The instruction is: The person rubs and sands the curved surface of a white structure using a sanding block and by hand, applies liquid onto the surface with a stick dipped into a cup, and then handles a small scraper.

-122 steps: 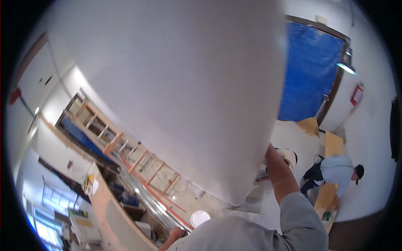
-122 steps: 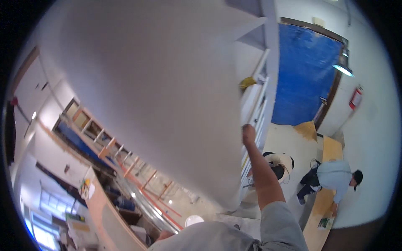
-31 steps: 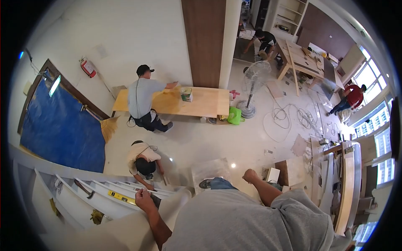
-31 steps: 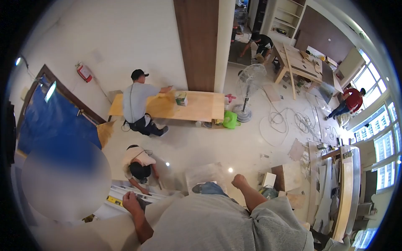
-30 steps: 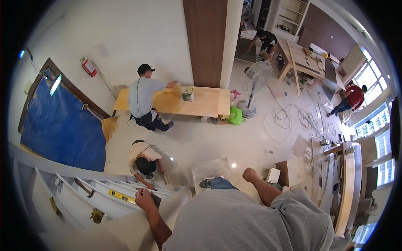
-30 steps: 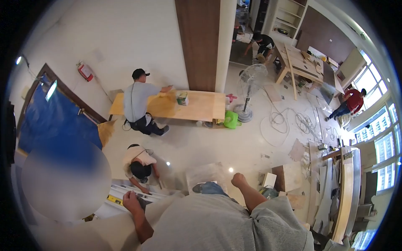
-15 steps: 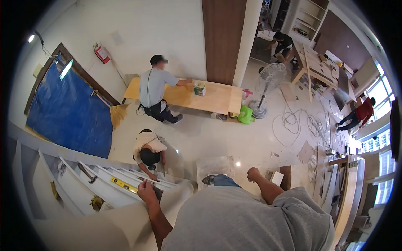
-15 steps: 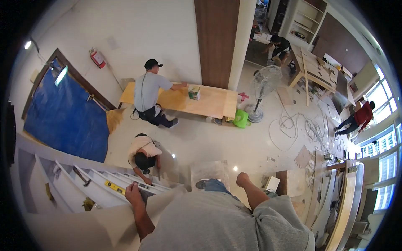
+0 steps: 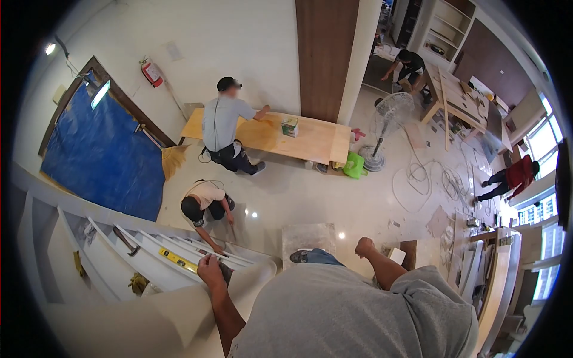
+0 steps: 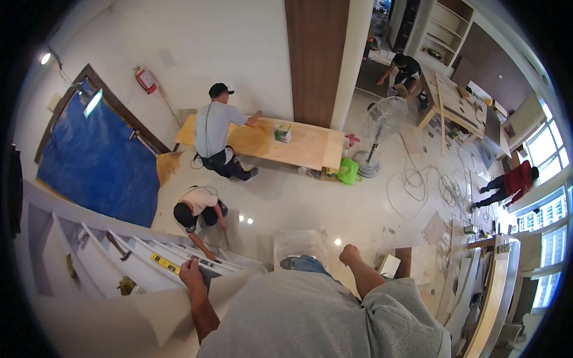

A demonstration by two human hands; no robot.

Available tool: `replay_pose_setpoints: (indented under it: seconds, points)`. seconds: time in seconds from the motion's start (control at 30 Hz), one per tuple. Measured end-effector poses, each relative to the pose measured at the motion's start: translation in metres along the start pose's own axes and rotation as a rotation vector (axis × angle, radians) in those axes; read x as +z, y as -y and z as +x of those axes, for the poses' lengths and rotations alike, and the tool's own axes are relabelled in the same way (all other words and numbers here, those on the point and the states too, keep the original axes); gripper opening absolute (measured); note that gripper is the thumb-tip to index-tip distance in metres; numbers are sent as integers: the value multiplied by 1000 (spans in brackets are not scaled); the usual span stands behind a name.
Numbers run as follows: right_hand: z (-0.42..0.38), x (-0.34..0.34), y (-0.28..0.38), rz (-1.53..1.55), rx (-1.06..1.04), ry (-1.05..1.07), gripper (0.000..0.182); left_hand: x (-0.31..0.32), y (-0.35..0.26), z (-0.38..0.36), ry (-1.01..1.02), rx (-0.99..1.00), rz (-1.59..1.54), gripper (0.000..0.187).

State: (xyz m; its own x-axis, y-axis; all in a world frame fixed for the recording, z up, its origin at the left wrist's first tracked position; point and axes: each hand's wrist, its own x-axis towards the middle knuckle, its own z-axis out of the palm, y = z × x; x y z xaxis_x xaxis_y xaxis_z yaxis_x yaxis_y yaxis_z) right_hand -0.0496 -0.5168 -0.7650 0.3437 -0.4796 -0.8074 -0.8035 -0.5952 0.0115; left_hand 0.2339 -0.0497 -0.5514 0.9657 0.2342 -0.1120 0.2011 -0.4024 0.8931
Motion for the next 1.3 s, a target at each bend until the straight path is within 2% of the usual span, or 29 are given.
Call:
replay_pose_setpoints:
  seconds: [0.13, 0.23, 0.33, 0.53, 0.63, 0.73, 0.83, 0.93, 1.03, 1.13, 1.23, 1.3]
  points:
    - [16, 5, 0, -144, -51, -77, 22, 0, 2, 0, 9, -35, -44, 24]
    - [12, -2, 4, -54, -7, -72, 24, 2, 13, 4, 13, -27, -82, 25]
    - [12, -1, 6, -116, -67, -91, 27, 1, 20, 6, 22, -58, -128, 25]
    - [9, 3, 1, 99, -35, -104, 27, 3, 10, 2, 4, -16, -87, 25]
    - [39, 31, -16, -137, -204, -309, 26, 3, 6, 1, 10, -38, -108, 25]
    - [-16, -6, 0, 125, -76, -227, 31, 2, -2, -2, 21, -62, -116, 25]
    - [-15, -2, -2, 12, -121, -228, 30, 1, 7, 1, 9, -32, -95, 23]
    - [-22, -17, 3, 37, -29, 48, 30, 1, 8, 1, 18, -37, -106, 22]
    - [-22, -8, 5, 46, -90, -22, 28, 4, 20, 6, 16, -41, -177, 22]
    - [39, 51, -20, -103, -204, -455, 37, 4, 18, 6, 17, -46, -145, 21]
    - [54, 59, -27, -237, -378, -422, 43, 4, 16, 4, 24, -30, -129, 21]
    - [17, 25, -11, 109, -167, -122, 43, 4, 19, 6, 24, -3, -91, 22]
